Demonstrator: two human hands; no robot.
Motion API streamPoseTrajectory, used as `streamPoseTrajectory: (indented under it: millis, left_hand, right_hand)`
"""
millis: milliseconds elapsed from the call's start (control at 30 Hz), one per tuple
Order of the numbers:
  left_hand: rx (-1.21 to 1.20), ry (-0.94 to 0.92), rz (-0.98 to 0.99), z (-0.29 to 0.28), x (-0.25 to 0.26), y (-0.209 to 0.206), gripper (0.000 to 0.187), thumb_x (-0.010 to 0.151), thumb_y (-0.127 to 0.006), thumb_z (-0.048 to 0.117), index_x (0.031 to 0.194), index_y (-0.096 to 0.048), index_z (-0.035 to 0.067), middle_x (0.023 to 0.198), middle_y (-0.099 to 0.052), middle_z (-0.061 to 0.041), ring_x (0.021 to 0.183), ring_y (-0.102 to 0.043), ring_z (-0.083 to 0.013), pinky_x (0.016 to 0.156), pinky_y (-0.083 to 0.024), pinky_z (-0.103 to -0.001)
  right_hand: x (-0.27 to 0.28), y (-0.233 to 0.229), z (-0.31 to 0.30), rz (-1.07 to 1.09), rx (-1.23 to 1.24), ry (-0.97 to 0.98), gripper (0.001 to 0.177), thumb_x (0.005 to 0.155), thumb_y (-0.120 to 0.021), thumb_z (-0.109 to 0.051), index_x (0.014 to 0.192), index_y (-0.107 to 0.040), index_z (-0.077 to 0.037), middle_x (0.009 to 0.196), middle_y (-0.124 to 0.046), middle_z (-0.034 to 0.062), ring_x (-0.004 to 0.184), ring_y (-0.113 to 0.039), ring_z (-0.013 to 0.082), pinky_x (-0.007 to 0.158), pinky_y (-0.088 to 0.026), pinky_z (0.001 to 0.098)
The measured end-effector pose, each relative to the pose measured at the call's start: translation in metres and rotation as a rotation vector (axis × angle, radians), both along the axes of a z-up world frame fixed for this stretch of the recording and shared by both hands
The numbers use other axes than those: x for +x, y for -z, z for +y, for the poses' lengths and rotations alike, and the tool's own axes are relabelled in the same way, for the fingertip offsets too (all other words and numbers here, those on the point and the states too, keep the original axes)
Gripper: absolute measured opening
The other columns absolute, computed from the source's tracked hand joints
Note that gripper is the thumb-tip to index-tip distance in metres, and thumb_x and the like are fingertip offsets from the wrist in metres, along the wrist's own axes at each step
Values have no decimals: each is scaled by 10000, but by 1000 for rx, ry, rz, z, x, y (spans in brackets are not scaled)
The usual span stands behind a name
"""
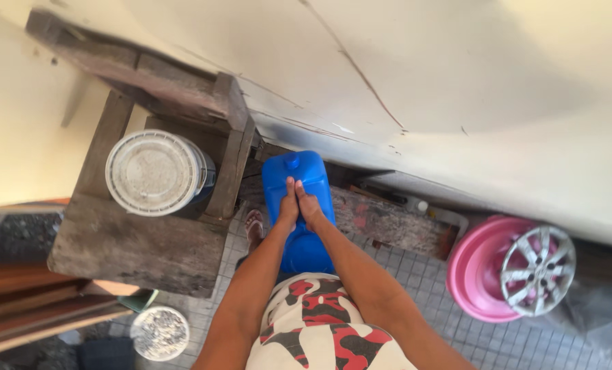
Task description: The person organizes several blue and red plastic canisters by picking them up by hand and placing them in a row against a wall next to a parked car.
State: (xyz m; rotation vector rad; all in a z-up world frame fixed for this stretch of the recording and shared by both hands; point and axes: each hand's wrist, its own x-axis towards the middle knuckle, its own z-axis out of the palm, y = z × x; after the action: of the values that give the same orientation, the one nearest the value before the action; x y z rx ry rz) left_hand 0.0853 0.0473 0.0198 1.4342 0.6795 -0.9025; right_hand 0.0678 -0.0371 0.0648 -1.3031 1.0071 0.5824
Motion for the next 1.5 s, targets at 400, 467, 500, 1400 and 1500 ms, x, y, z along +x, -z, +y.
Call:
streamPoseTrajectory:
  millis: [400, 467, 500, 1400, 1500]
  left_hand:
    - [193, 459, -50, 28, 47, -11, 1084, 839, -310, 887, 1160, -725, -62, 1155, -739, -254, 1092, -692, -371, 924, -521, -442]
    - [197, 480, -79, 30, 57, -10, 1089, 840, -318, 893, 1186, -722, -57, 1196, -718, -255, 1139, -662, -359, 963, -497, -425]
    - [206, 492, -92, 31, 59, -8, 1094, 841, -325, 899, 1212, -718, -53, 1236, -697, -255, 1185, -632, -346, 1002, -472, -406]
    - [-14, 387, -7, 25, 93, 11, 1126, 800, -403, 903, 1322, -637, -67, 1369, -638, -265, 1314, -587, -335, 1088, -430, -388]
    - [-60, 335, -7, 35, 101, 8, 1050, 846, -443, 855, 1426, -550, -14, 1439, -552, -232, 1363, -516, -326, 1112, -388, -386]
  right_hand:
    - [6, 21, 40, -17, 66, 368, 936, 915, -443, -743, 1429, -551, 31, 1440, -588, 223, 1331, -536, 332, 1104, -418, 452]
    - [26, 18, 41, -47, 55, 366, 942, 921, -444, -747, 1433, -543, 38, 1446, -581, 228, 1338, -527, 329, 1115, -408, 445]
    - [28, 15, 43, -52, 53, 380, 944, 931, -443, -750, 1441, -526, 41, 1457, -570, 223, 1348, -515, 323, 1127, -391, 439]
    - [62, 16, 34, 6, 5, 344, 982, 899, -424, -765, 1478, -489, 26, 1513, -509, 228, 1407, -463, 363, 1144, -374, 518]
    - [71, 40, 34, 6, 72, 335, 966, 938, -443, -744, 1508, -429, 35, 1570, -425, 224, 1459, -387, 353, 1197, -308, 495]
